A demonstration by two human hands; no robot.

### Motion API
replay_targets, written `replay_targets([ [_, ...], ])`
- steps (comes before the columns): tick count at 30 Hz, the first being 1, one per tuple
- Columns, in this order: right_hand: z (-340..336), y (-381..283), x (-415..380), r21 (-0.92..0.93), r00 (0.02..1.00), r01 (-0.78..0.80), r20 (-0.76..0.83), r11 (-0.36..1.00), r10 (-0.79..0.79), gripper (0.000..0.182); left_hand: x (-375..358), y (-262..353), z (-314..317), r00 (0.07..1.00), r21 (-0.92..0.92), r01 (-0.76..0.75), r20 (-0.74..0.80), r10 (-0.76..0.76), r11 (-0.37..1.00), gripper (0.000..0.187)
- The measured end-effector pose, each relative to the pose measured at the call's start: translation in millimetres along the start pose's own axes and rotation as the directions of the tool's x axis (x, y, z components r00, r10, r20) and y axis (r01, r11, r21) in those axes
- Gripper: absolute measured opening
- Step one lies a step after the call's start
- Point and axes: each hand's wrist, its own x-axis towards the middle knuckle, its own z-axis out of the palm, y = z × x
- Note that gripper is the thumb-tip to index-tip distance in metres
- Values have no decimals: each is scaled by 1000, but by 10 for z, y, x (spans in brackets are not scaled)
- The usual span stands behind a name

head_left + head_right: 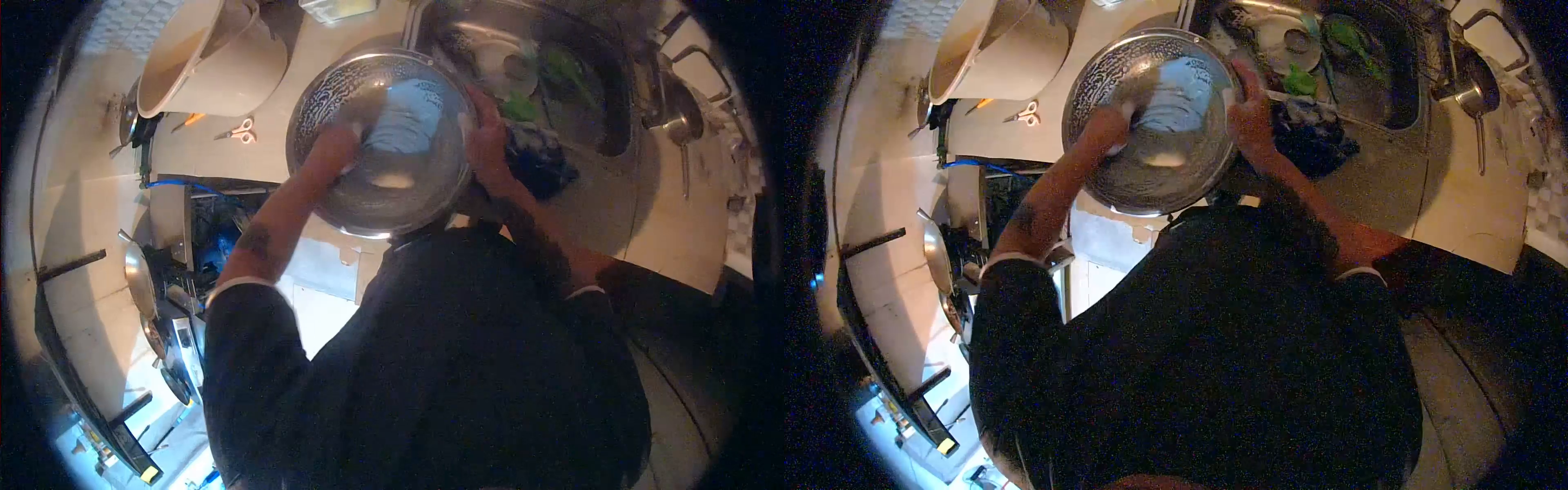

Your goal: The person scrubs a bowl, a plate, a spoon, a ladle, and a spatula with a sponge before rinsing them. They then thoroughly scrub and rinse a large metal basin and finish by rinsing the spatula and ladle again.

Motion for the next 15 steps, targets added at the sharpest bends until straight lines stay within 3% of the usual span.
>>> replay_targets([
  [3,74,65,-21,91,999,22,-48,996,-18,45,-213,220,328,911,-74,-191,358,205,979,33],
  [4,59,60,-42,136,998,-53,-12,989,55,45,-195,457,384,906,-268,-162,340,250,950,35],
  [6,15,-59,-38,216,980,-196,78,956,183,46,135,921,613,921,-418,-344,26,389,841,41],
  [7,13,-17,-8,219,982,-176,104,960,156,46,482,923,840,839,-312,-541,-255,480,781,44],
  [9,-20,121,36,220,983,-141,151,965,109,46,790,948,656,900,-468,-330,-417,124,820,42],
  [10,-42,66,29,150,981,-146,153,978,123,46,896,956,516,884,-553,-228,-462,-67,801,41],
  [12,-58,-117,36,16,977,-153,154,988,149,46,1023,998,358,761,-719,-52,-478,-439,693,40],
  [13,-14,-67,42,26,988,-107,112,994,103,47,1015,1128,386,757,-675,-60,-511,-407,735,34],
  [15,84,36,16,37,999,-25,29,999,24,47,809,1310,462,835,-722,-323,-522,-175,613,35],
])
